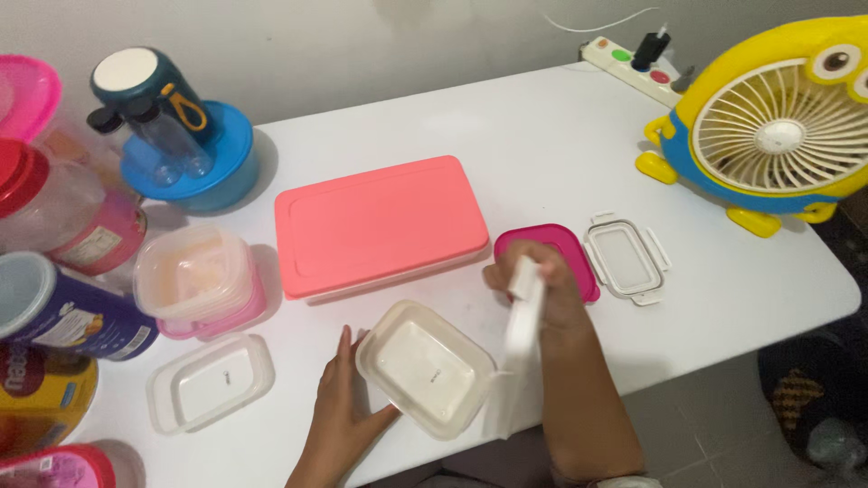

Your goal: The person opens stacked plastic containers on a table, removes lids, and reorganizes the containers and lids into separate stacks. The person handles multiple small and medium containers, separating lids from bases and arranging them neatly.

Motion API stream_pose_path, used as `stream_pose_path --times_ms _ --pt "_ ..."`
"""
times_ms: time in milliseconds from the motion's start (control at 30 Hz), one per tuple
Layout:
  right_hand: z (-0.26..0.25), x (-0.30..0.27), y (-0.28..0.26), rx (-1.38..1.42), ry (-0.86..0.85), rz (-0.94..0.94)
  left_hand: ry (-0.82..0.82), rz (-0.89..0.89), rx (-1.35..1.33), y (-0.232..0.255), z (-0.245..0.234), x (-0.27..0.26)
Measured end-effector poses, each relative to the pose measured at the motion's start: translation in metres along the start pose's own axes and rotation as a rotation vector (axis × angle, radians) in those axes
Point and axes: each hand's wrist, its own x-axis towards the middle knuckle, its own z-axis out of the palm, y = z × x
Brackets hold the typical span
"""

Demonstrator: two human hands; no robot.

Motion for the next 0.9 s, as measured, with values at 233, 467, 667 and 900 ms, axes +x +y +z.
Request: stream_pose_path --times_ms 233,467,667,900 --pt "-0.041 -0.084 -0.077 -0.528 -0.057 -0.469 0.336 0.012 -0.133 -0.035 0.009 -0.016" --pt "-0.032 -0.202 -0.093 -1.018 0.328 -0.388 0.537 0.689 0.186 -0.055 0.065 -0.017" --pt "-0.038 -0.232 -0.080 -1.048 0.288 -0.264 0.159 1.157 0.123 0.035 0.167 -0.047" --pt "-0.041 -0.226 -0.103 -1.152 0.181 0.155 -0.273 0.923 0.121 0.090 0.166 -0.007"
